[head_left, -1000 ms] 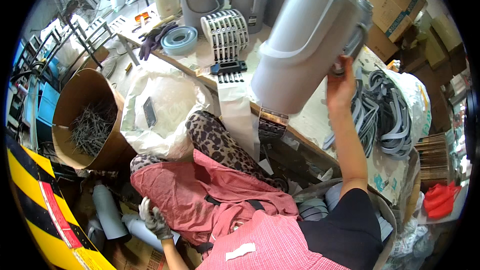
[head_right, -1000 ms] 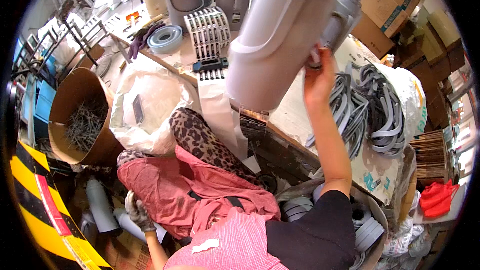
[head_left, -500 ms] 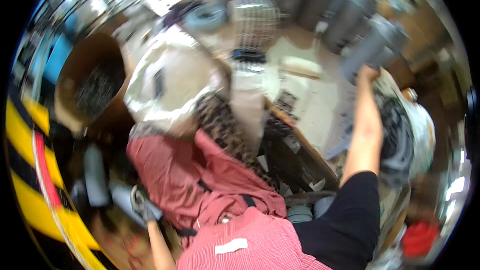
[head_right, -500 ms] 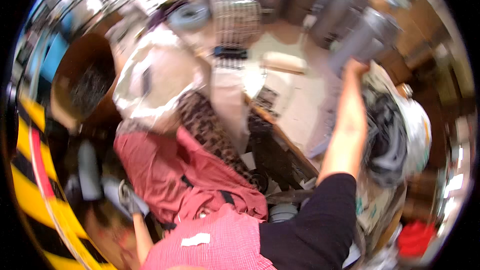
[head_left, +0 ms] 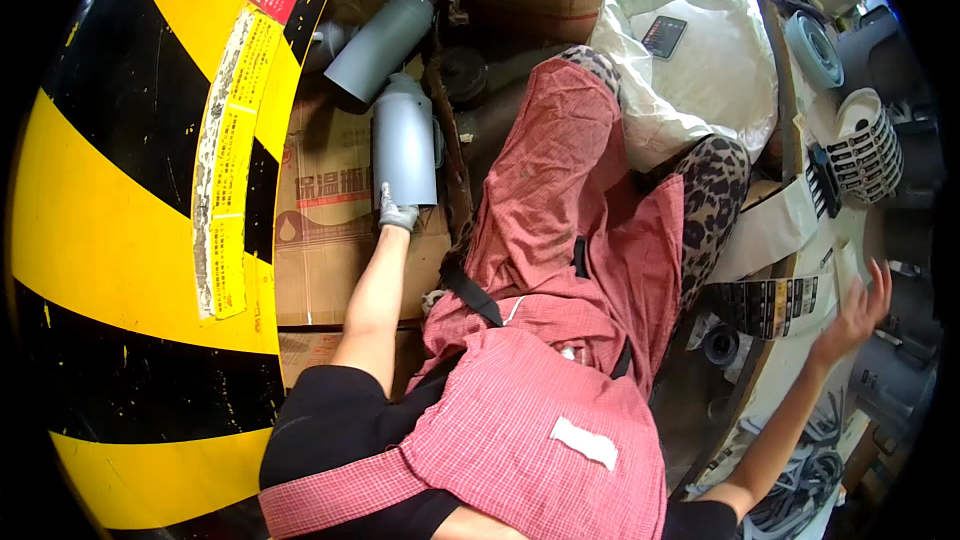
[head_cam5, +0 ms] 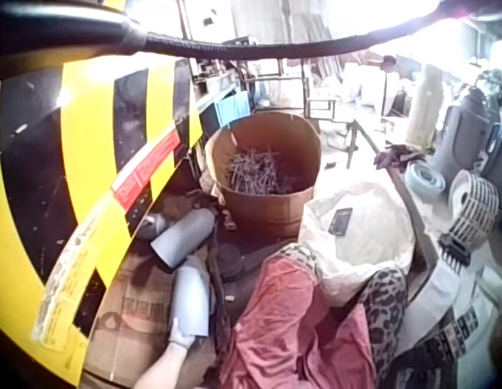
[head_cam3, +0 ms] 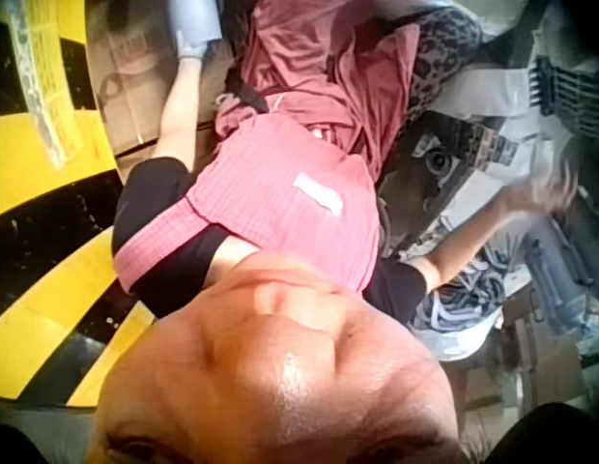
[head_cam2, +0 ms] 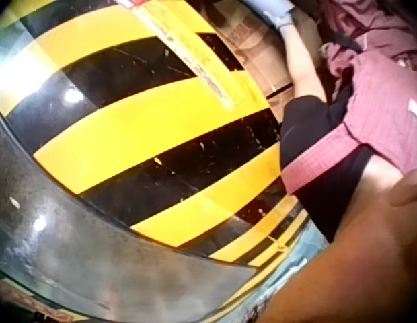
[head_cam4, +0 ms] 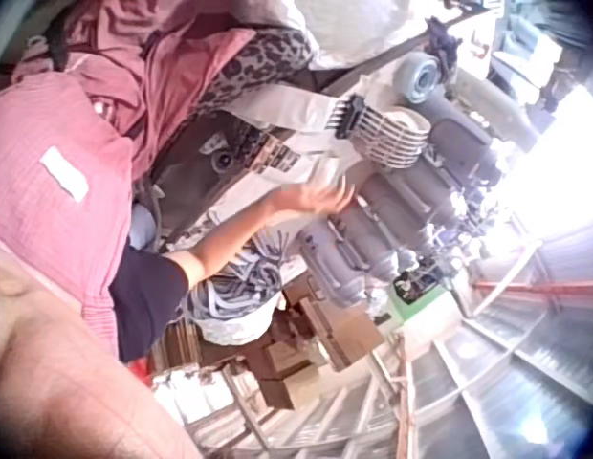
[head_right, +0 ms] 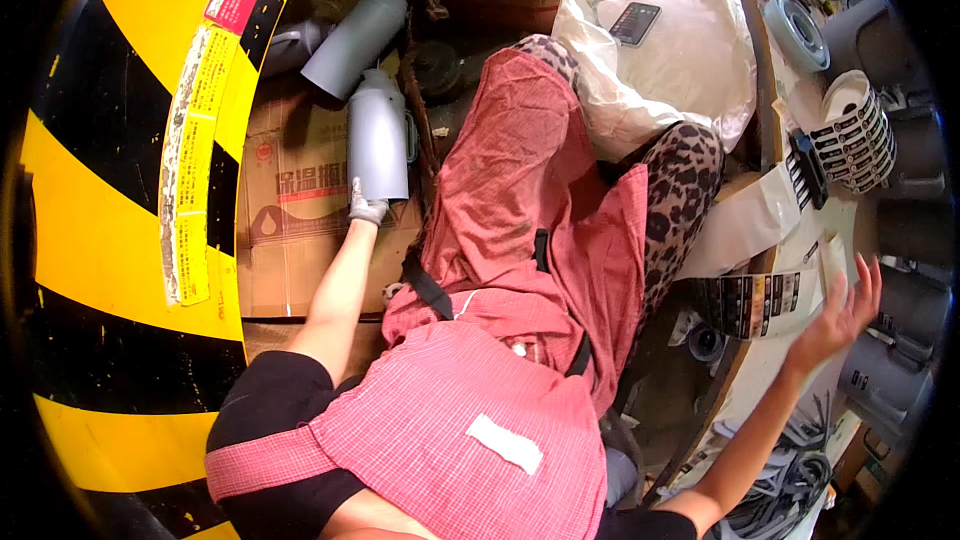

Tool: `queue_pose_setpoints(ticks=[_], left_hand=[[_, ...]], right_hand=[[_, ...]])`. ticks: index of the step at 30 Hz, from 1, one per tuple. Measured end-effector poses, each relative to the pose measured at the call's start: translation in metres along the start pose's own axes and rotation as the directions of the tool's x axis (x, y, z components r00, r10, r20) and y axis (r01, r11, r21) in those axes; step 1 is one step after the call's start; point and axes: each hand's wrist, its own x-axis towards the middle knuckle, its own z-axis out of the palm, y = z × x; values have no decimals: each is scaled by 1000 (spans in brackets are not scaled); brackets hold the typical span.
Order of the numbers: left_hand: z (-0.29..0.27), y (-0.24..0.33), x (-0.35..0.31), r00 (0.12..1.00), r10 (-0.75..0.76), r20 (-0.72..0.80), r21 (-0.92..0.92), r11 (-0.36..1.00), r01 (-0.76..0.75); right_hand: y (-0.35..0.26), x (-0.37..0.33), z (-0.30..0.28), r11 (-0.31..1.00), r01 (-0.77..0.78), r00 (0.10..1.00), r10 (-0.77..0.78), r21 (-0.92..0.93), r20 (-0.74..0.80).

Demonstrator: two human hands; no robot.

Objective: The person places an inner lining into a jug body, attaches a top ring, and applies a label to the side by hand.

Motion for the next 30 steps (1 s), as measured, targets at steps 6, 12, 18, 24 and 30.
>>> queue_pose_setpoints(ticks=[6,12,18,24,30], left_hand=[[-12,34,-138,751,60,658,277,908,-315],[73,19,-254,374,-181,910,380,725,-574],[169,-119,-313,457,-767,452,793,110,-599],[180,-134,-370,-472,-304,827,-36,811,-584],[156,-98,-422,-254,-575,778,-36,363,-931]], right_hand=[[-120,-35,75,944,292,917,-323,155,233],[-225,25,151,427,-73,881,-397,902,259],[-258,24,77,115,-3,872,-486,993,59],[-270,-6,48,570,170,471,-764,804,442],[-273,-20,60,407,489,347,-902,771,256]])
